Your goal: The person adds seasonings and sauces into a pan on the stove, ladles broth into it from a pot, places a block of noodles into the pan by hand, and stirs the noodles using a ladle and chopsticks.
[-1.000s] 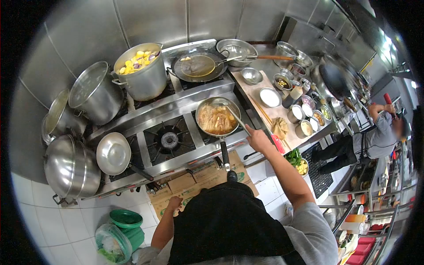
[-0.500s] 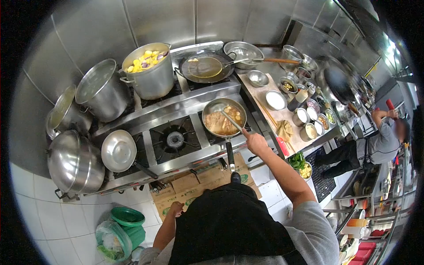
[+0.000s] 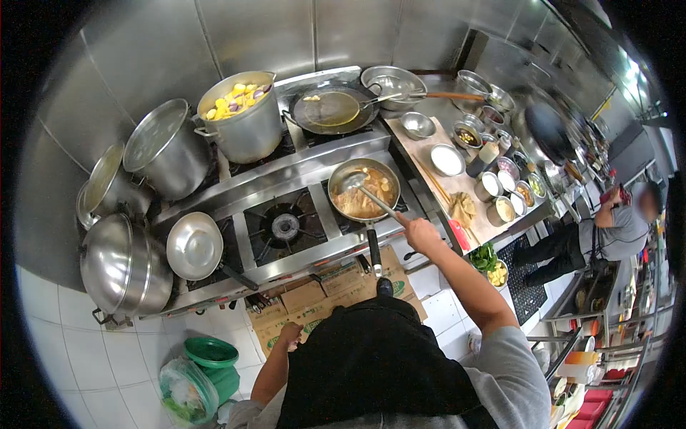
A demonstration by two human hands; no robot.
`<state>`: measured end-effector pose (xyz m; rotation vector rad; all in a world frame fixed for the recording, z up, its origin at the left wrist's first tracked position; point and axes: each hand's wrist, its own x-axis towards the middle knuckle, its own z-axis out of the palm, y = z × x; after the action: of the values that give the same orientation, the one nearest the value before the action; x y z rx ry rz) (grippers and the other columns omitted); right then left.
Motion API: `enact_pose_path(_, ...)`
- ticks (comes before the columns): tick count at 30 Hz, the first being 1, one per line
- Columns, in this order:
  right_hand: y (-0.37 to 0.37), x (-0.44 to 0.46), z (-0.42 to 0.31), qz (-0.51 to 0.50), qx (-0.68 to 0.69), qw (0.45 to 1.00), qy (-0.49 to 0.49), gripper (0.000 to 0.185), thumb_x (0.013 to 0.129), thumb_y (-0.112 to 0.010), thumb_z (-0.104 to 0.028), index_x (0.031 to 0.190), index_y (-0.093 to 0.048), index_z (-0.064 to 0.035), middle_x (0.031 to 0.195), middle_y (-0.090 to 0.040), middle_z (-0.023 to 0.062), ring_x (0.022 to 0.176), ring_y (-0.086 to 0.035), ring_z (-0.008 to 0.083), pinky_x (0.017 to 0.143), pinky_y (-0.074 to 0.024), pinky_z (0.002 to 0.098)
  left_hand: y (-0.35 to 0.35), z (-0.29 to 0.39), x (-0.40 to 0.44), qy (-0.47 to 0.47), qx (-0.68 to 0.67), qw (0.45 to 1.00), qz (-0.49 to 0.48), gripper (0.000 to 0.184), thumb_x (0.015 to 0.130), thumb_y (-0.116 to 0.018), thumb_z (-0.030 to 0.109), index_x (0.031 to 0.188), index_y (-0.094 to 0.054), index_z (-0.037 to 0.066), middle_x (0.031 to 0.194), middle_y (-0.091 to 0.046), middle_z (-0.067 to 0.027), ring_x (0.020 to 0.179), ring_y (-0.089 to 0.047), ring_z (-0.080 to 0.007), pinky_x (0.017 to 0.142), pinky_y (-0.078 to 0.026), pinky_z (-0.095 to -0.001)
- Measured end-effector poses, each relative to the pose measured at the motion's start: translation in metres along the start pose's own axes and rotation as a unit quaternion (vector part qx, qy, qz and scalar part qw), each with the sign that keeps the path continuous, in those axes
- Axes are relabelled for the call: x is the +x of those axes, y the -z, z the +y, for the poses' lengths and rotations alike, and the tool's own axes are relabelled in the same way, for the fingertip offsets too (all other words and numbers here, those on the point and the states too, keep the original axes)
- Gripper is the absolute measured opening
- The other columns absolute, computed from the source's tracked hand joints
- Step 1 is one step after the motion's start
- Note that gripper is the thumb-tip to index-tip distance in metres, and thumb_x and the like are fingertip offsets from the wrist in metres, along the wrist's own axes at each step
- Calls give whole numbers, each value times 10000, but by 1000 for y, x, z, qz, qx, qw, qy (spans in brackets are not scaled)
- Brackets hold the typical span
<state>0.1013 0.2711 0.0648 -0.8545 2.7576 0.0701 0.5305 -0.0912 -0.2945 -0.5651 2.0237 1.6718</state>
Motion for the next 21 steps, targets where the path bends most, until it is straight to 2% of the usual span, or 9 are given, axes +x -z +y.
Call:
enact_pose_path(2, 19, -17, 2, -1, 13, 1000, -5, 634, 926, -549, -104, 1536, -400, -189, 962, -714, 237, 893, -711, 392, 781, -572, 495, -2, 5, 2, 69, 33, 997, 8, 314, 1044, -517, 259, 1065, -676, -11, 901, -713, -157, 751, -729, -268, 650, -620, -416)
enact_pose_path(5, 40, -33, 6, 21, 68, 996, -46, 605, 928, -557, -115, 1516, -436, -197, 942, -702, 267, 878, -699, 427, 790, -559, 524, -5, 2, 5, 98, 71, 993, 8, 312, 1045, -519, 262, 1079, -684, 0, 924, -726, -153, 761, -729, -270, 673, -620, -421)
enact_pose_path(8, 25, -35, 18, 49, 118, 992, -15, 609, 915, -611, -137, 1502, -450, -167, 921, -694, 283, 877, -686, 449, 797, -546, 541, -11, 18, -12, 58, 256, 965, -17, 314, 1037, -532, 275, 1072, -699, 11, 939, -735, -147, 780, -726, -286, 709, -604, -429)
enact_pose_path(11, 12, -38, 21, 46, 107, 993, -10, 608, 915, -616, -159, 1498, -444, -129, 891, -685, 293, 855, -678, 458, 772, -542, 542, -13, 38, -22, -7, 450, 892, -50, 308, 1018, -552, 282, 1045, -714, 21, 925, -736, -144, 790, -719, -310, 734, -583, -437)
enact_pose_path(15, -14, -31, 14, 66, 129, 989, -9, 603, 925, -590, -157, 1502, -425, -99, 863, -674, 308, 826, -669, 473, 762, -531, 556, -12, 64, -31, -57, 509, 858, -45, 271, 973, -585, 260, 988, -725, 29, 841, -722, -153, 771, -705, -341, 719, -565, -439)
enact_pose_path(17, -22, -36, 12, 77, 170, 982, -13, 601, 931, -605, -173, 1500, -429, -91, 834, -664, 321, 841, -664, 487, 789, -523, 558, -11, 64, -27, -50, 490, 870, -41, 262, 967, -594, 259, 965, -717, 28, 816, -712, -152, 755, -699, -337, 697, -561, -437)
enact_pose_path(18, -24, -38, 9, 69, 175, 982, -9, 593, 928, -604, -164, 1493, -439, -87, 836, -660, 327, 850, -661, 492, 792, -517, 560, -11, 55, -21, -29, 430, 901, -40, 263, 973, -595, 264, 956, -706, 26, 811, -706, -150, 743, -696, -325, 678, -561, -435)
enact_pose_path(20, -30, -33, 11, 60, 159, 985, -4, 580, 928, -601, -163, 1483, -453, -82, 849, -660, 330, 861, -659, 495, 798, -516, 561, -10, 31, -11, 41, 230, 972, -22, 270, 984, -597, 273, 937, -684, 21, 802, -694, -145, 720, -692, -301, 641, -561, -430)
enact_pose_path(21, -32, -29, 10, 57, 151, 987, 1, 573, 928, -600, -162, 1478, -460, -79, 856, -660, 331, 867, -657, 496, 802, -515, 561, -9, 22, -8, 65, 135, 989, -8, 276, 989, -598, 277, 928, -673, 18, 797, -688, -143, 708, -689, -289, 622, -561, -427)
